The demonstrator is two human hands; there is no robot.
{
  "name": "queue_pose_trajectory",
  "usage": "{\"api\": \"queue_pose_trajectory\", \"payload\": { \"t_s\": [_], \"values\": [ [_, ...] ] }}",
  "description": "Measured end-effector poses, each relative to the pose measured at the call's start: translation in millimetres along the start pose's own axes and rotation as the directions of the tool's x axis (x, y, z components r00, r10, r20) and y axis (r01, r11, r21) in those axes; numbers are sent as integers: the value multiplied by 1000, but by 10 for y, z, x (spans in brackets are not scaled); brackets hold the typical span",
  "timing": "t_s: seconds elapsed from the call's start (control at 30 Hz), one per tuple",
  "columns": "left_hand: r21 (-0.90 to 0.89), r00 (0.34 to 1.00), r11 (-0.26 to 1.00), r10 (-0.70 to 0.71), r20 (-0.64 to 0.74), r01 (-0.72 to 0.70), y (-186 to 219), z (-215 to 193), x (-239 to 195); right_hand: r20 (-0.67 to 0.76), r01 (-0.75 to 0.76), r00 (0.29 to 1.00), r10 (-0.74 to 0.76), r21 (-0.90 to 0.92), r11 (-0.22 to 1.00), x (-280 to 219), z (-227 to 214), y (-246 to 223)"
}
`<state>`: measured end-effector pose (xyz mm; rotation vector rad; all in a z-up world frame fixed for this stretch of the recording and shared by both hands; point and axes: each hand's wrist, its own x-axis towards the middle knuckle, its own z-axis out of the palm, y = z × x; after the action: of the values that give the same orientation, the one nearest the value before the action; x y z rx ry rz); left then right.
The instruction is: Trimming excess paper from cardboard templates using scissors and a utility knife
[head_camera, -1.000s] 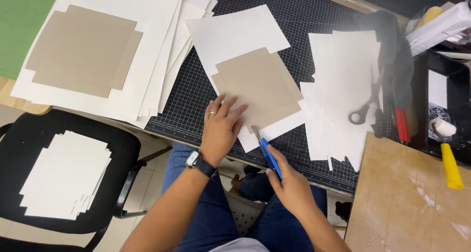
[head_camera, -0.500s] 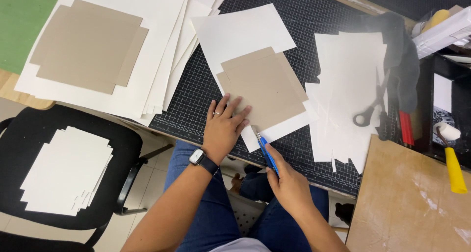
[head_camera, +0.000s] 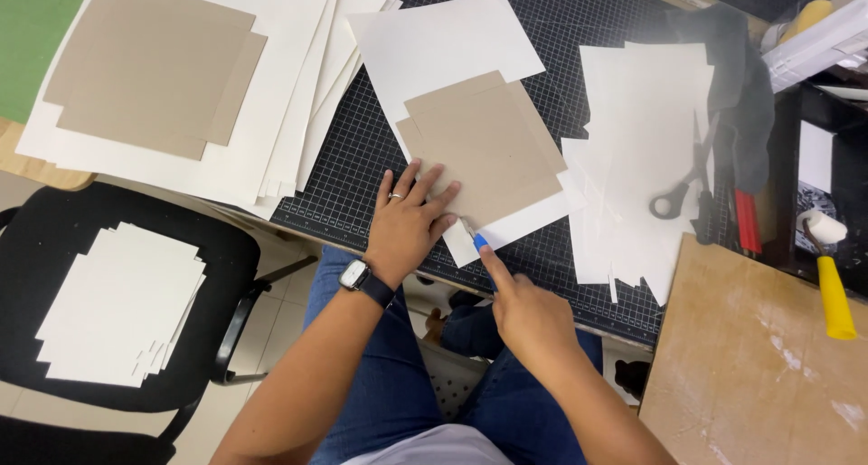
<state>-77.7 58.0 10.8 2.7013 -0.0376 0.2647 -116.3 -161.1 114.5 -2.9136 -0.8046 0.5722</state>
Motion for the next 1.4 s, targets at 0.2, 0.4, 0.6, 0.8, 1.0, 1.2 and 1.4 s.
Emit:
{"api": "queue_pose_trajectory", "payload": {
  "t_s": [0.2,0.4,0.6,0.8,1.0,1.2,1.4],
  "values": [
    [52,964,990,143,-226,-134,-85,96,-4,89,-102,990,111,-98,990,-71,180,137],
    [30,965,990,143,-221,-140,-79,86,1,155,-113,979,130,-116,987,-373,259,277],
    [26,968,990,142,-205,-139,-93,61,16,217,-173,957,193,-107,979,-551,238,335],
    [-43,980,992,113,-166,-122,-73,-4,103,159,-128,979,125,6,992,-689,52,408],
    [-141,971,986,52,-232,-87,-292,-39,856,103,-279,891,442,892,355,-277,-112,230],
    [114,979,975,-199,51,192,-650,479,1801,14,157,846,533,949,-274,541,183,336],
    [191,977,958,-215,-15,214,-520,297,1616,53,191,819,572,914,-358,725,217,471]
  ]
}}
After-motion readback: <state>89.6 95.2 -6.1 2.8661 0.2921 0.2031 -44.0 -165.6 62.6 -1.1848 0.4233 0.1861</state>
